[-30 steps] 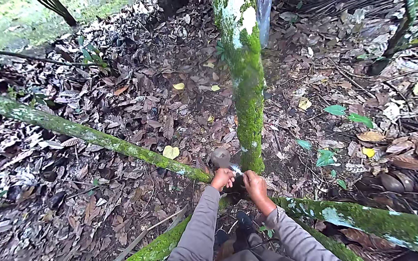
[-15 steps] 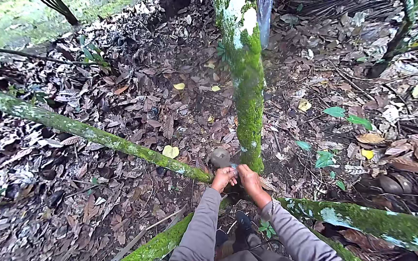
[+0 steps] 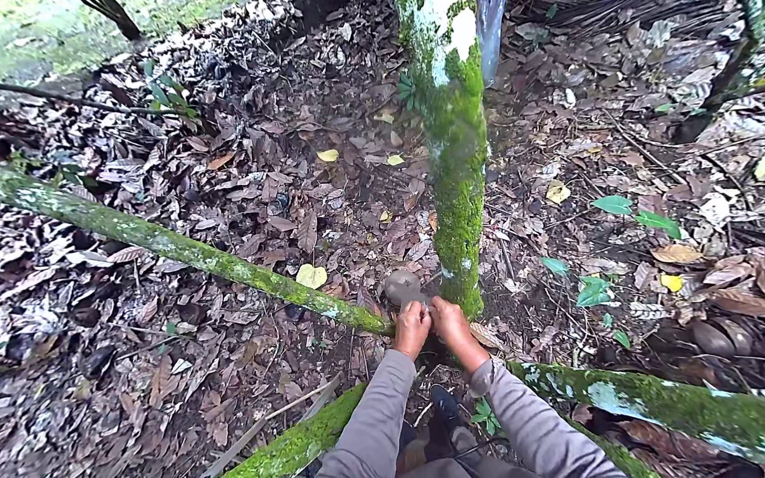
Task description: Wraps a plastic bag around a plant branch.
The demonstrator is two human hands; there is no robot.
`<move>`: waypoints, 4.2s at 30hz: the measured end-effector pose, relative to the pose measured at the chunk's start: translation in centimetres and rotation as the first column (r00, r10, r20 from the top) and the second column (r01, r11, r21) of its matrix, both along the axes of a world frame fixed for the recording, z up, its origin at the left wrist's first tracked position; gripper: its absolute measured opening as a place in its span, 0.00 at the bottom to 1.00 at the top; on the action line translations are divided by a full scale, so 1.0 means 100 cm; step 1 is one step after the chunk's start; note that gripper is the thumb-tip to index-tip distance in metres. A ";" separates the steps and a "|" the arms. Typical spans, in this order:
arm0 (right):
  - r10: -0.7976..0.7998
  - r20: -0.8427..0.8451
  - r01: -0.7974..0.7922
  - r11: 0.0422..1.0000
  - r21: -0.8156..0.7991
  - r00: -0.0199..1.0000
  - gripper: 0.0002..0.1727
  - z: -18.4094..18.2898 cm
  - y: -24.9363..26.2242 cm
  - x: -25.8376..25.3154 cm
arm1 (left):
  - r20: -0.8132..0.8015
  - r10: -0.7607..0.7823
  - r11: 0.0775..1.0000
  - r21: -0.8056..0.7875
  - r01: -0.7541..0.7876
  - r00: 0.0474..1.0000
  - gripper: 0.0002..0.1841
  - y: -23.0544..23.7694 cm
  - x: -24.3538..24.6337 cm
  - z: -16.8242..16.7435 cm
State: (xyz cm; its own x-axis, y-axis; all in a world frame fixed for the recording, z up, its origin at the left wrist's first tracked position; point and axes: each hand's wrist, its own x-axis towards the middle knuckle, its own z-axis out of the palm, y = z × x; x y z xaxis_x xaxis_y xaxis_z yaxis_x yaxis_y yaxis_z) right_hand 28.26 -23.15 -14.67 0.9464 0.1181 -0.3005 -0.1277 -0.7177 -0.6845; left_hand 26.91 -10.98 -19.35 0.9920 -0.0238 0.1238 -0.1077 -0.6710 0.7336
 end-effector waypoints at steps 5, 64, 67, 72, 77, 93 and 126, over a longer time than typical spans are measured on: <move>-0.028 -0.094 0.031 0.999 0.029 0.995 0.17 -0.006 -0.004 -0.001 | 0.123 -0.055 0.998 0.000 0.055 0.991 0.06 0.000 -0.001 -0.008; -0.226 0.084 0.231 0.972 -0.049 0.970 0.17 0.000 -0.005 -0.028 | -0.044 -0.165 0.939 -0.314 0.143 0.985 0.05 -0.004 0.004 0.003; -0.209 0.038 0.210 0.977 -0.030 0.977 0.18 0.000 -0.007 -0.027 | -0.209 -0.136 0.933 -0.355 0.055 0.968 0.09 -0.004 0.004 0.010; -0.186 0.130 0.178 0.981 0.071 0.974 0.17 -0.012 -0.012 -0.030 | -0.584 -0.097 0.700 -0.615 -0.362 0.806 0.21 -0.012 0.008 0.026; -0.064 0.285 0.048 0.997 0.062 0.956 0.15 -0.018 -0.015 -0.038 | -0.726 -0.066 0.509 -0.615 -0.602 0.685 0.08 -0.017 0.014 0.038; -0.053 0.092 0.067 0.986 -0.153 0.994 0.16 -0.004 -0.016 -0.031 | -0.703 -0.116 0.599 -0.613 -0.515 0.701 0.05 -0.007 0.014 0.032; 0.025 0.088 -0.020 0.998 -0.053 0.996 0.17 -0.002 0.004 0.006 | -0.243 0.015 0.999 0.045 -0.004 0.970 0.13 -0.002 0.012 0.023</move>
